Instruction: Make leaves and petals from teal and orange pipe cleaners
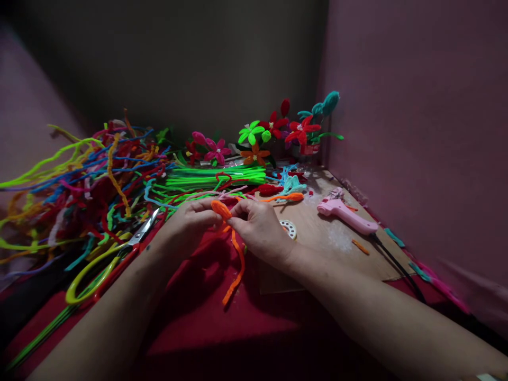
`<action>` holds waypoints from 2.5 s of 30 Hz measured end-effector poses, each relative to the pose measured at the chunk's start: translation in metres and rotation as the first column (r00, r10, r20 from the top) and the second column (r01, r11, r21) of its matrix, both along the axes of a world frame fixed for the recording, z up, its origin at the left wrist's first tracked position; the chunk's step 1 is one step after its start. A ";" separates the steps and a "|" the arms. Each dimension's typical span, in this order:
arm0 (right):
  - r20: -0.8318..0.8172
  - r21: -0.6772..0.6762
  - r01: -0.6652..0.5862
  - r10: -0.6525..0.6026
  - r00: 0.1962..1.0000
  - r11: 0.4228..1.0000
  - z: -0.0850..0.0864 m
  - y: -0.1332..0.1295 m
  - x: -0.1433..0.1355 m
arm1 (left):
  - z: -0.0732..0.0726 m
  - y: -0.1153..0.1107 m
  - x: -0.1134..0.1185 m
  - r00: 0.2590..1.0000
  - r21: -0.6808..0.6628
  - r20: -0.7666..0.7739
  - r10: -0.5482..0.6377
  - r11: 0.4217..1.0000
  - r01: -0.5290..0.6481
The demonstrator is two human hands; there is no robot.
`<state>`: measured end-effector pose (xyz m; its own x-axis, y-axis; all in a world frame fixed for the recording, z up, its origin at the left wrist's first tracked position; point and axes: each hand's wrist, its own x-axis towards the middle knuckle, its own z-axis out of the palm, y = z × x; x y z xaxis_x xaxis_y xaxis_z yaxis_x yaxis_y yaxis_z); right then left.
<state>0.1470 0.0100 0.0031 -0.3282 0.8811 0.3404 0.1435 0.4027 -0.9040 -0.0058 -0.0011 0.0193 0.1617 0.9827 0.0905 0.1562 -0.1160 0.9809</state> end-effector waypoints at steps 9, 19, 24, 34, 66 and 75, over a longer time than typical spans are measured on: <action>-0.105 -0.241 -0.048 0.023 0.994 0.969 0.006 0.001 0.002 | 0.001 0.001 -0.001 0.996 -0.032 0.047 -0.078 0.996 0.079; -0.140 -0.319 -0.123 0.082 0.987 0.940 0.008 0.001 0.004 | 0.005 -0.003 0.007 0.998 0.102 -0.040 0.043 0.994 -0.038; -0.147 -0.267 -0.105 0.067 0.987 0.958 0.007 0.001 0.004 | 0.006 -0.003 0.007 0.996 0.115 -0.066 0.062 0.992 -0.054; -0.106 -0.286 -0.094 0.066 0.992 0.954 0.004 0.000 0.002 | 0.007 -0.005 0.006 0.991 0.095 0.023 0.129 0.987 -0.131; -0.142 -0.387 -0.252 0.213 0.967 0.887 0.005 -0.002 0.000 | 0.009 -0.004 0.001 0.999 -0.054 -0.038 -0.030 0.998 0.028; -0.176 -0.393 -0.267 0.213 0.961 0.880 -0.005 0.001 -0.003 | 0.008 -0.002 -0.004 0.948 0.157 -0.317 0.001 0.986 0.051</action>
